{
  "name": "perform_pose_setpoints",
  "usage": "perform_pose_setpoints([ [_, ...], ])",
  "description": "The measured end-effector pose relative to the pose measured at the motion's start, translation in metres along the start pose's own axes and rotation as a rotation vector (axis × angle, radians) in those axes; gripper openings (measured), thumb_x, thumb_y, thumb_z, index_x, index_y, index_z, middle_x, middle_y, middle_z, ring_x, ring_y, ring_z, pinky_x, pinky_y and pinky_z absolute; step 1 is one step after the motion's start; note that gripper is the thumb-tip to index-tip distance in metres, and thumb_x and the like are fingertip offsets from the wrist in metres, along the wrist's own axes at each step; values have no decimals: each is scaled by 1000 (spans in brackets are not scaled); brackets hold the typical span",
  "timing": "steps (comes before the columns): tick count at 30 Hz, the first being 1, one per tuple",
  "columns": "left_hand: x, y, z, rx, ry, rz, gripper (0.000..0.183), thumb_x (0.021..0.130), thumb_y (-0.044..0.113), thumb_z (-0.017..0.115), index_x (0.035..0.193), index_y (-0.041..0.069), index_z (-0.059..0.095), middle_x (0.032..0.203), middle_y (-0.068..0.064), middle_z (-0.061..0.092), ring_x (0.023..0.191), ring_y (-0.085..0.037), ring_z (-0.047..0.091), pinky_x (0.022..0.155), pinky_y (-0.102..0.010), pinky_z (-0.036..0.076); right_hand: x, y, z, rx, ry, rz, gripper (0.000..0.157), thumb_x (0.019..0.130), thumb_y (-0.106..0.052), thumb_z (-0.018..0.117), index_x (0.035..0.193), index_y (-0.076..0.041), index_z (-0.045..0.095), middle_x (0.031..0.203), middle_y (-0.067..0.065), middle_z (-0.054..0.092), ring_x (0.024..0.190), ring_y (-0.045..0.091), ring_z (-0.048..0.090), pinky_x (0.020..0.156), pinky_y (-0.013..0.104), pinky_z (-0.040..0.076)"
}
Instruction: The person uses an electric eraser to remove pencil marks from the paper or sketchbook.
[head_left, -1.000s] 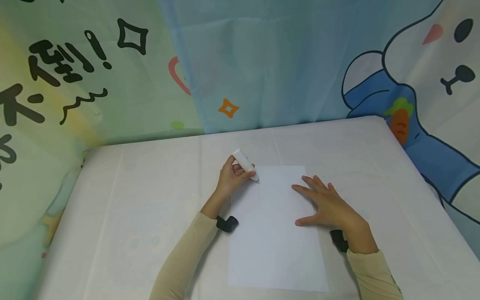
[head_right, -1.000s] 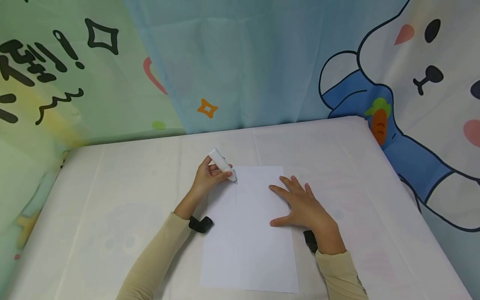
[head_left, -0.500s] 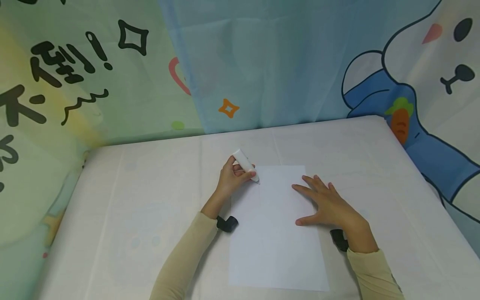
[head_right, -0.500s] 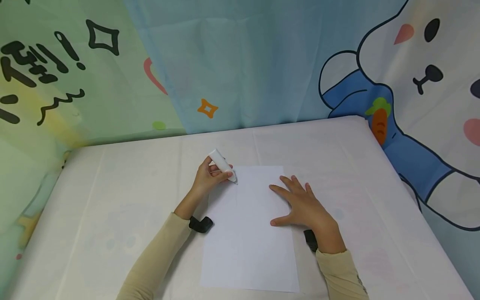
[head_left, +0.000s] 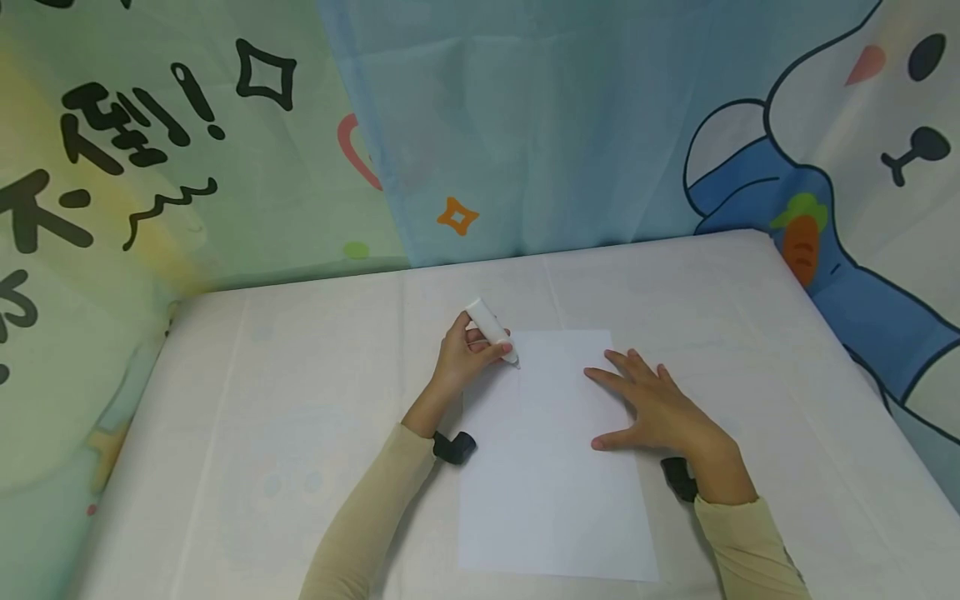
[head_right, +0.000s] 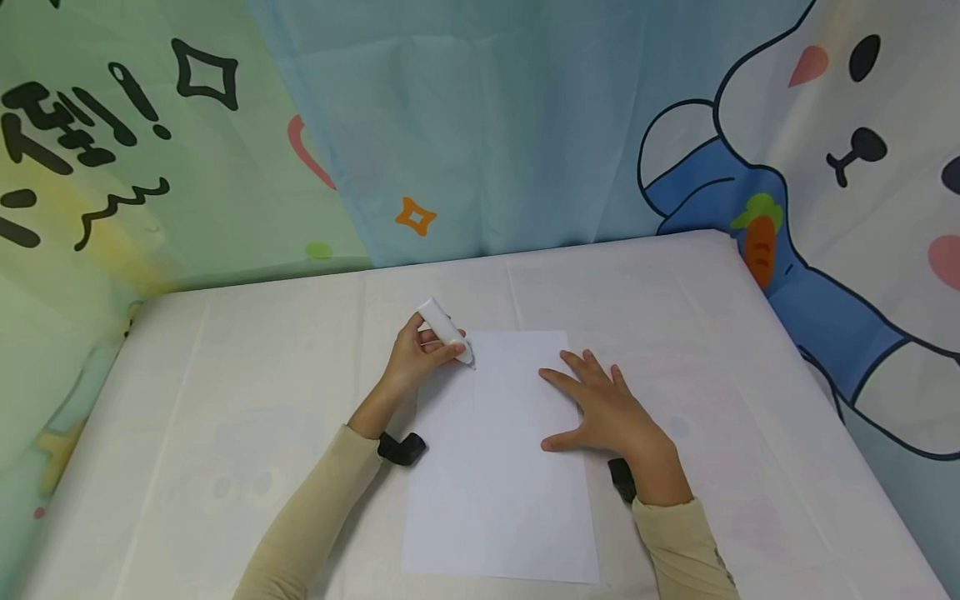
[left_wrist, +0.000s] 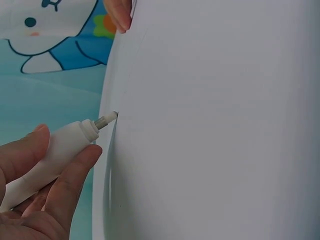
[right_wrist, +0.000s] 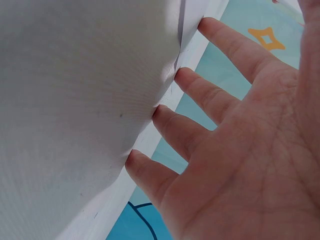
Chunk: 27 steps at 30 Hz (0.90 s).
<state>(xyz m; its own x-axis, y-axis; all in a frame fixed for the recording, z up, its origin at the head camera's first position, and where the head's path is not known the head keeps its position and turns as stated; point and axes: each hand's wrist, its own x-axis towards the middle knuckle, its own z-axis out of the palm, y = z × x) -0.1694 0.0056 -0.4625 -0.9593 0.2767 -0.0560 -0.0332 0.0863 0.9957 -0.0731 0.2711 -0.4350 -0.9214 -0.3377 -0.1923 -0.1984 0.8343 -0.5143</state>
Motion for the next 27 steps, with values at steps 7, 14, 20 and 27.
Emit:
perform_pose_setpoints([
  [7, 2, 1, 0, -2, 12, 7, 51, 84, -6, 72, 127, -7, 44, 112, -28, 67, 94, -35, 71, 77, -32, 60, -1, 2, -1, 10, -16, 5, 99, 67, -50, 85, 146, -8, 42, 156, 27, 22, 144, 51, 9, 112, 71, 3],
  [14, 3, 1, 0, 10, 23, 12, 51, 84, -6, 73, 126, -7, 45, 111, -29, 67, 93, -36, 71, 77, -32, 60, -1, 2, -1, 23, -15, 3, 99, 68, -51, 84, 146, -9, 42, 156, 27, 22, 144, 50, 8, 113, 70, 2],
  [20, 3, 1, 1, -10, 19, 5, 50, 83, -8, 72, 125, -7, 44, 112, -29, 67, 93, -35, 71, 77, -33, 61, -1, 1, 0, 22, -12, 8, 98, 67, -49, 85, 146, -7, 43, 155, 28, 22, 144, 51, 8, 113, 71, 2],
  [27, 4, 1, 1, -4, 10, 4, 51, 83, -9, 72, 125, -7, 44, 112, -30, 66, 94, -36, 70, 77, -33, 61, 0, 0, 0, 15, -16, 12, 98, 67, -47, 86, 146, -7, 43, 155, 29, 22, 144, 51, 8, 113, 71, 3],
])
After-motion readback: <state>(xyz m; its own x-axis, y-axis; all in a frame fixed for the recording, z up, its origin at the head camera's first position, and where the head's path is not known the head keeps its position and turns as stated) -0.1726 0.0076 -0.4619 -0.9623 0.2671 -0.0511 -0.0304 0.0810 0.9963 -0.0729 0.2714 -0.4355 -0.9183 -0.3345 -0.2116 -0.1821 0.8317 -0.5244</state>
